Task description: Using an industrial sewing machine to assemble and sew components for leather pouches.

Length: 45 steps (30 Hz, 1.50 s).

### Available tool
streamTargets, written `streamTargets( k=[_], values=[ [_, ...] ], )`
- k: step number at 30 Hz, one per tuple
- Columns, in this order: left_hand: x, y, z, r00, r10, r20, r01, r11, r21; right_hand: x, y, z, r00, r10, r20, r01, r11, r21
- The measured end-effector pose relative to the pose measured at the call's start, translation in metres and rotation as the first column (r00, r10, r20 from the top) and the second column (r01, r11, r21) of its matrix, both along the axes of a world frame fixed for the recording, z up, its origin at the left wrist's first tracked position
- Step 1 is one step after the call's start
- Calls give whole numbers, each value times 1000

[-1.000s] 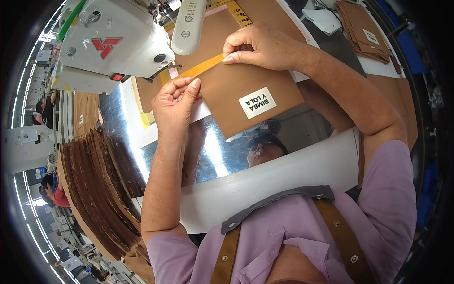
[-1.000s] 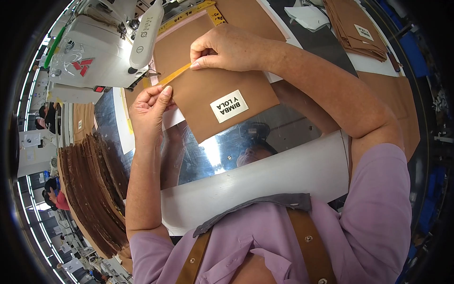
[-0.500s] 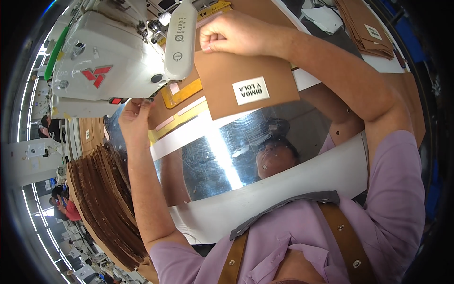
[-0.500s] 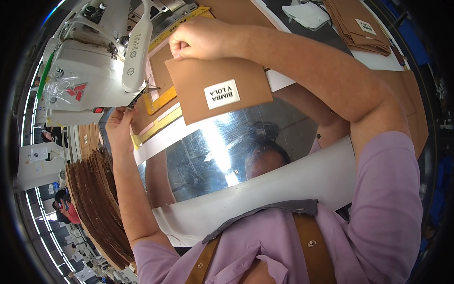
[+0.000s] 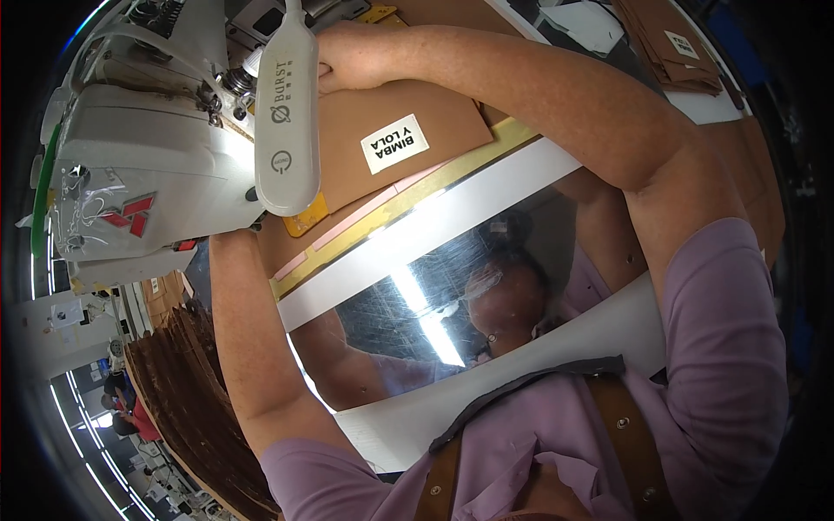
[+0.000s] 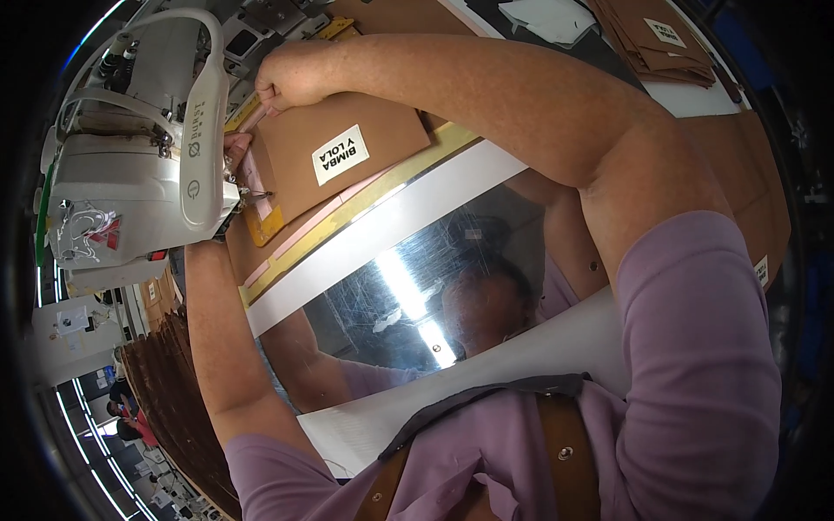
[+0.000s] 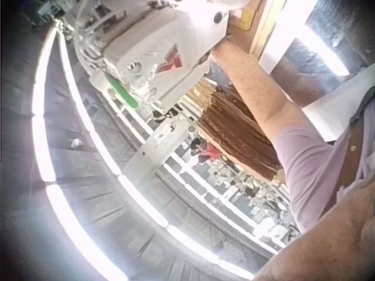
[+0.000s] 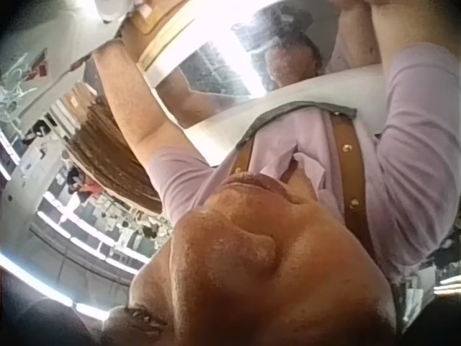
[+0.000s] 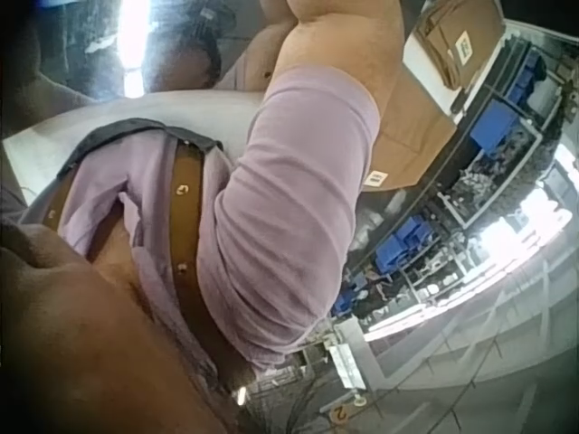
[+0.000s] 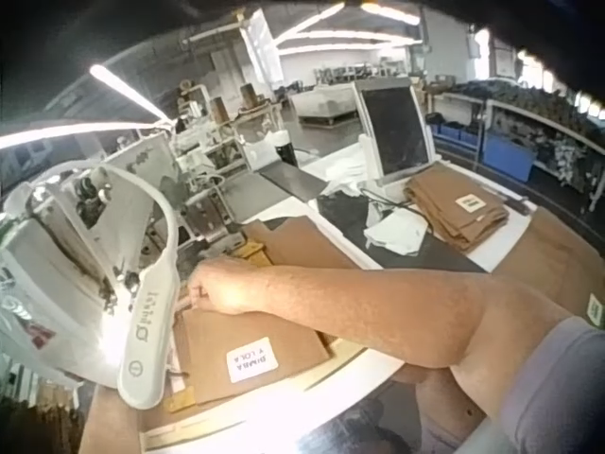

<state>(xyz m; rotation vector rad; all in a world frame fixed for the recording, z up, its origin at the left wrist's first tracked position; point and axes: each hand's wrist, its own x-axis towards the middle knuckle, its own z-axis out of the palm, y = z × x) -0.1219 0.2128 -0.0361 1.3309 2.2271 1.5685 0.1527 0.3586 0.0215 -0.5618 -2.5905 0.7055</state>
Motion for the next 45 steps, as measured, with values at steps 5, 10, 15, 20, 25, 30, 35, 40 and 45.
streamTargets(
  k=[5,10,15,20,25,30,35,40,45],
  values=[
    [2,4,-1,1000,7,-15,-7,1000,-3,9,6,-3,998,56,-22,-58,994,-88],
    [0,4,1,999,6,-34,-7,1000,-7,1,-7,-1,998,35,-46,-39,996,-86],
    [-2,4,0,999,10,-39,-11,1000,-6,11,4,-1,997,35,65,-33,999,-30],
    [-3,1,-1,999,13,-40,-14,1000,-7,36,45,-9,1000,-4,-10,6,985,175],
    [-3,0,0,999,13,-45,-13,1000,-9,51,66,-23,997,-43,62,37,994,102],
    [-3,-3,-1,998,15,-53,-16,1000,-14,49,67,-19,990,-122,70,119,992,46],
    [-2,-8,-4,998,16,-55,-17,1000,-26,49,55,-9,950,-291,116,272,950,154],
    [-1,-8,-5,998,15,-64,-16,1000,-24,50,50,-3,924,-374,86,364,925,110],
    [0,-7,-5,997,18,-73,-20,999,-25,47,45,-6,923,-380,62,361,909,207]
  ],
)
